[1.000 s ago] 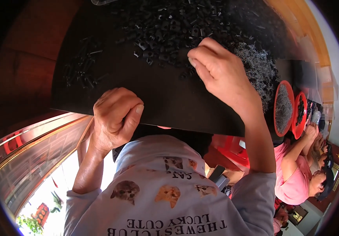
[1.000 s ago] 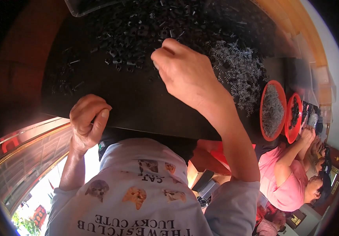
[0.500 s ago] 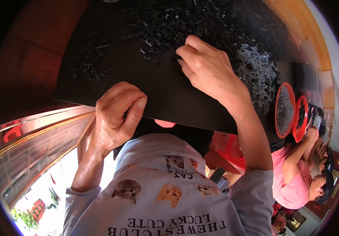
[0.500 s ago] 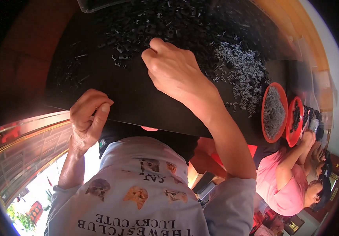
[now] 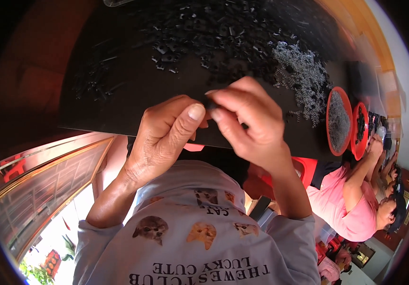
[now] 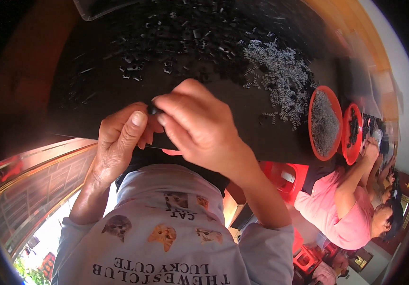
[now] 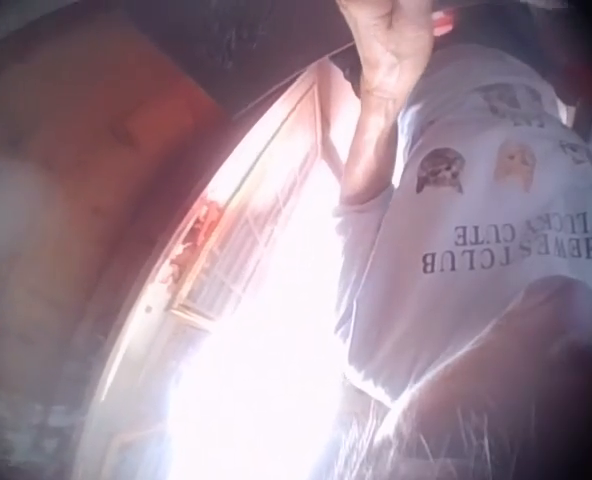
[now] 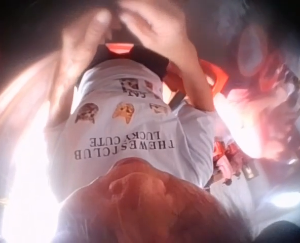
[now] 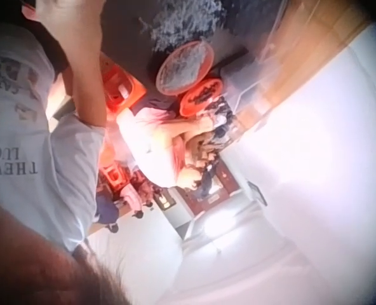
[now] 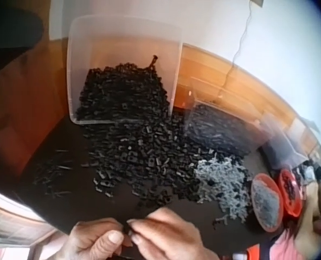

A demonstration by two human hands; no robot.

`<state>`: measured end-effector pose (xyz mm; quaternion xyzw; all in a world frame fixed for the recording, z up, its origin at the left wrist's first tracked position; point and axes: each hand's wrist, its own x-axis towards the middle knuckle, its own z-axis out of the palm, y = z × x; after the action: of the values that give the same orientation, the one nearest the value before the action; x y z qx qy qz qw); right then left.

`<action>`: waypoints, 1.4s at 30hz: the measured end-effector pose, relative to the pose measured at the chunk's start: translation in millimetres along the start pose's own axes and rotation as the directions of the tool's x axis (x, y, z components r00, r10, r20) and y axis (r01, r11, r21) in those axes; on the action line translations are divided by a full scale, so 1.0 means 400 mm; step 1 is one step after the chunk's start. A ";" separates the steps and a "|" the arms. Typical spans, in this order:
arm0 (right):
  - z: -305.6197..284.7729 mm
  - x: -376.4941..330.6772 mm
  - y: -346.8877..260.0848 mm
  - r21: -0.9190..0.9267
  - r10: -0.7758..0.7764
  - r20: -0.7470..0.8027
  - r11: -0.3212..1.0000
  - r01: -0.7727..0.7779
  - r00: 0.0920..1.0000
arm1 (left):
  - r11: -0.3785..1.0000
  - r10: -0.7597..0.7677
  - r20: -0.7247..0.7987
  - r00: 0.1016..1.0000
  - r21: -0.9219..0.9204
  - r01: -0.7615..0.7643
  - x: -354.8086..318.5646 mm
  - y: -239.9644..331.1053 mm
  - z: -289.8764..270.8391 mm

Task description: The person picks up plastic toggle components and springs from the table, inserts the springs into the plastic pieces, and presses the parts together by hand to assemble cord locks.

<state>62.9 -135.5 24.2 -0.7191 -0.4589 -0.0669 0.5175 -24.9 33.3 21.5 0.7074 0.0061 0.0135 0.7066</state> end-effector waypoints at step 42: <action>-0.188 -0.041 0.049 -0.106 0.409 0.063 0.910 -0.401 0.911 | 0.992 0.124 0.058 0.991 0.005 -0.125 0.030 -0.059 0.063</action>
<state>96.2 -206.7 35.5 -0.8237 -0.3175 0.0511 0.4671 -12.0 8.4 -2.0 0.7097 -0.0583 0.0372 0.7011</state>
